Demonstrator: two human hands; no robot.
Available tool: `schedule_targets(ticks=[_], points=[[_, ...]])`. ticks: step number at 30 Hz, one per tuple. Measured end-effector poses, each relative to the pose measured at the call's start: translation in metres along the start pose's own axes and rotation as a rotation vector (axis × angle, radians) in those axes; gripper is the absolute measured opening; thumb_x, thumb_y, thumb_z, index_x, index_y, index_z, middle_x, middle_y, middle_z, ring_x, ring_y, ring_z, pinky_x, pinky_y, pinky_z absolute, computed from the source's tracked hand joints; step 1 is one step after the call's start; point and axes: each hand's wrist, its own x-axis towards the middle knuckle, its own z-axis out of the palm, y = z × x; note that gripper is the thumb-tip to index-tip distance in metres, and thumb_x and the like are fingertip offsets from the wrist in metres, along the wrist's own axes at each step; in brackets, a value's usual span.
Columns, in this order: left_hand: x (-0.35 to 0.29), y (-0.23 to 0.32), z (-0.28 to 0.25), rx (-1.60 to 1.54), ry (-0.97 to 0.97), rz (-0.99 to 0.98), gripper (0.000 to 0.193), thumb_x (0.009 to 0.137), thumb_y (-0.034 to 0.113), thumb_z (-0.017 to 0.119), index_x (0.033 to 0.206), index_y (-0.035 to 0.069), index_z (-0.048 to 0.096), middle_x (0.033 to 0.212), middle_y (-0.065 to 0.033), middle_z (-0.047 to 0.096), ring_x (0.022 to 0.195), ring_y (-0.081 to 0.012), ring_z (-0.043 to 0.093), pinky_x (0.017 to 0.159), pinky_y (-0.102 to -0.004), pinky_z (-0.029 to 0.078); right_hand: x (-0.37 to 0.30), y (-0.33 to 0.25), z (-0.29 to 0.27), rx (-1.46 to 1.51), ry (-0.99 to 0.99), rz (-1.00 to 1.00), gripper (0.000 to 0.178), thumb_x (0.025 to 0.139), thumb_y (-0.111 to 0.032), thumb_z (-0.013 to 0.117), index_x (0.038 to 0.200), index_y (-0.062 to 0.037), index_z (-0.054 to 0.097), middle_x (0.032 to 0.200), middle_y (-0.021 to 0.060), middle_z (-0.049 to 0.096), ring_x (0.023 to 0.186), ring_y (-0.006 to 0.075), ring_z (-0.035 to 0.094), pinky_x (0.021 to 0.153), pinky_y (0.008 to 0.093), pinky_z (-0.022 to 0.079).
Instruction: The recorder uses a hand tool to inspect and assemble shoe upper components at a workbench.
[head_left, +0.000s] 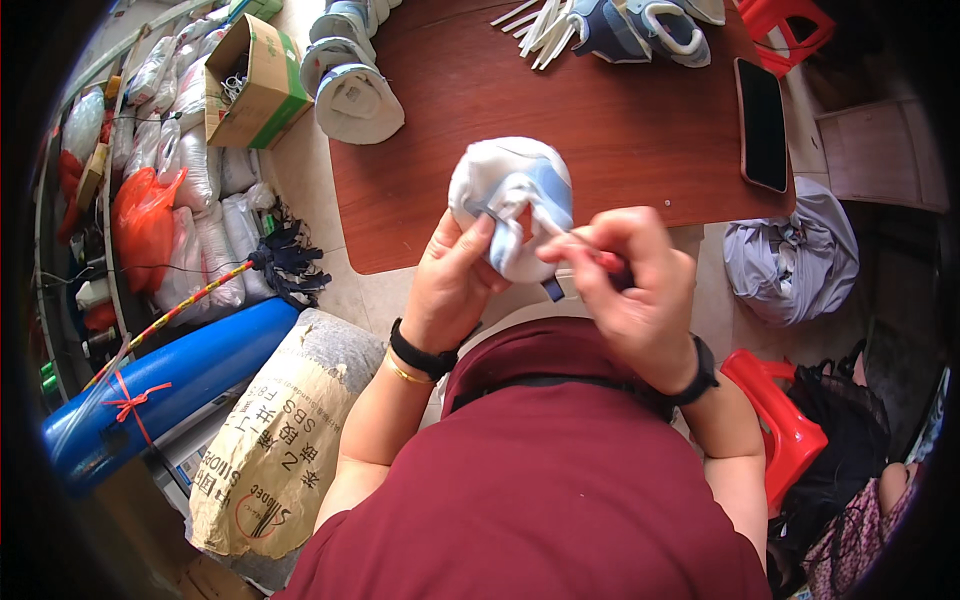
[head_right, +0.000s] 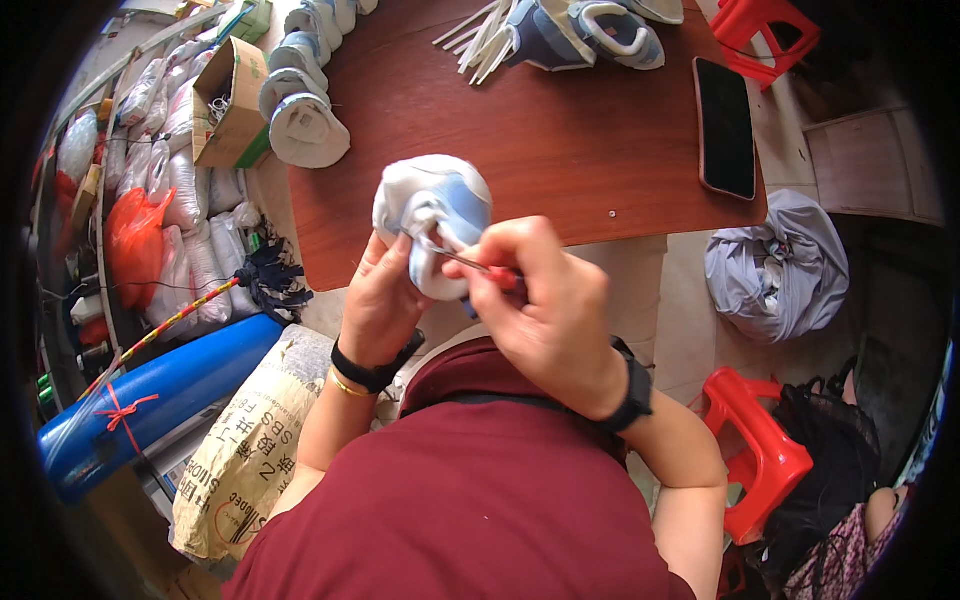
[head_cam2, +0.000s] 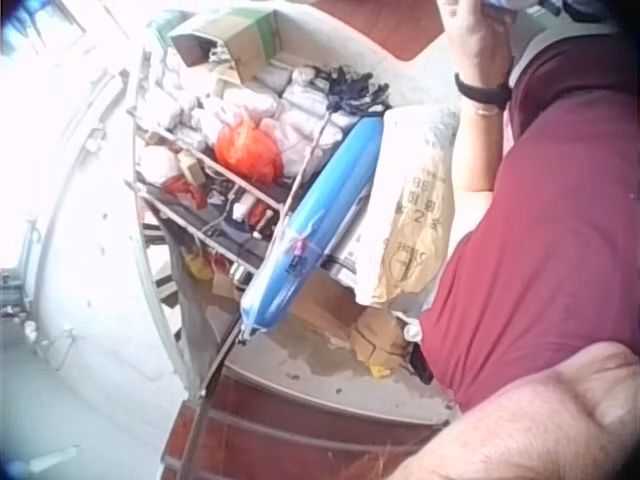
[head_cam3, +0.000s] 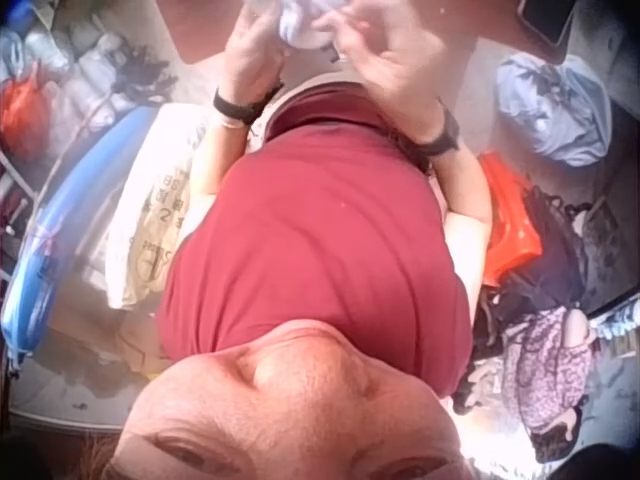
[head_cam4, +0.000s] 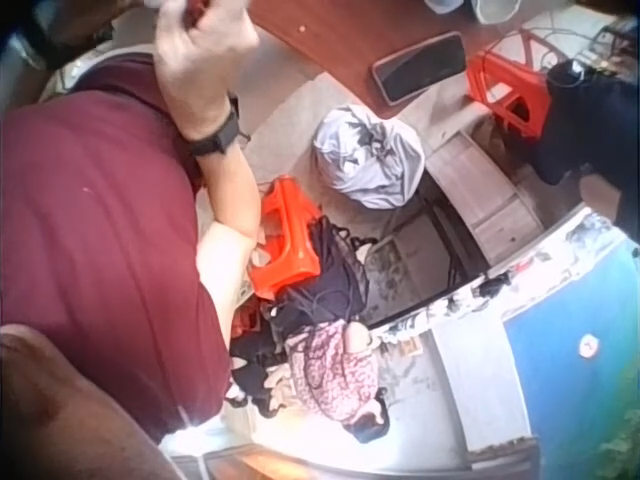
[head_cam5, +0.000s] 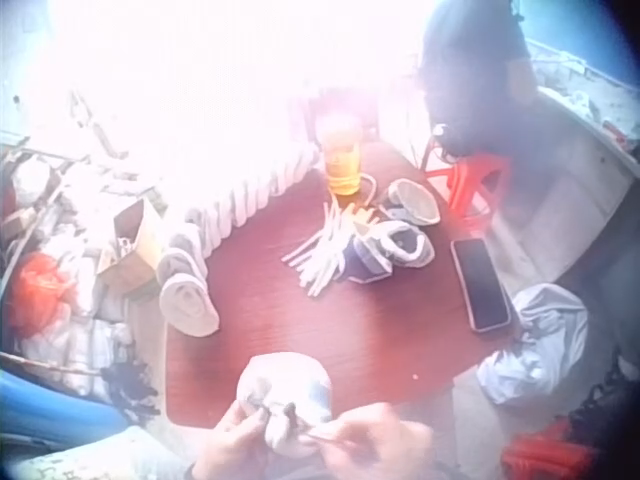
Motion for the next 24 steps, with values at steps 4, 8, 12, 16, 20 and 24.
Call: schedule_targets(ticks=[4,8,12,16,20,24], points=[[-0.001,0.011,-0.008,0.721,-0.181,0.354,0.029,0.091,0.003,0.062,0.119,0.011,0.064,0.109,-0.0089,0.064,0.094,-0.0197,0.066,0.076,-0.0317,0.054,0.025,-0.013,-0.032,0.068,0.093,-0.033,0.010,0.094,-0.002,0.059,0.103,-0.0021,0.056,0.095,0.0055,0.072,0.065,0.0003,0.048,0.058,0.0167,0.041],[-0.007,0.033,0.017,1.580,-0.497,0.766,0.029,0.074,0.002,0.070,0.101,0.014,0.069,0.113,-0.0103,0.059,0.087,-0.0253,0.065,0.071,-0.0366,0.054,0.053,-0.008,-0.050,0.111,-0.209,-0.035,0.018,0.092,0.004,0.056,0.109,-0.0013,0.060,0.108,0.0048,0.071,0.067,0.0005,0.046,0.059,0.0174,0.040],[-0.012,0.041,0.020,1.865,-0.614,0.971,0.022,0.076,0.016,0.070,0.098,0.018,0.068,0.115,-0.0056,0.058,0.092,-0.0183,0.061,0.066,-0.0320,0.049,0.060,-0.004,-0.043,0.118,-0.513,-0.059,0.020,0.089,0.004,0.063,0.109,-0.0007,0.063,0.106,0.0098,0.071,0.093,0.0150,0.070,0.075,0.0262,0.053],[-0.014,0.036,0.012,1.931,-0.583,1.094,0.023,0.077,0.018,0.070,0.099,0.017,0.067,0.106,-0.0027,0.056,0.090,-0.0162,0.060,0.064,-0.0305,0.045,0.059,-0.008,-0.040,-0.037,-0.636,0.076,0.016,0.090,-0.007,0.069,0.104,-0.0007,0.065,0.081,0.0103,0.070,0.077,0.0168,0.070,0.068,0.0258,0.052],[-0.016,0.031,0.008,1.913,-0.513,1.214,0.022,0.075,0.018,0.072,0.096,0.019,0.066,0.098,0.0002,0.051,0.087,-0.0140,0.059,0.064,-0.0306,0.043,0.053,-0.001,-0.034,-0.178,-0.678,0.082,0.018,0.084,-0.010,0.073,0.099,-0.0030,0.069,0.076,0.0111,0.069,0.069,0.0195,0.068,0.063,0.0294,0.051],[-0.016,0.025,0.004,1.869,-0.479,1.313,0.020,0.074,0.016,0.073,0.092,0.020,0.067,0.096,0.0017,0.050,0.085,-0.0130,0.058,0.064,-0.0303,0.042,0.048,0.004,-0.026,-0.214,-0.633,0.012,0.017,0.080,-0.009,0.074,0.096,-0.0029,0.071,0.078,0.0098,0.065,0.068,0.0208,0.062,0.062,0.0323,0.049]])
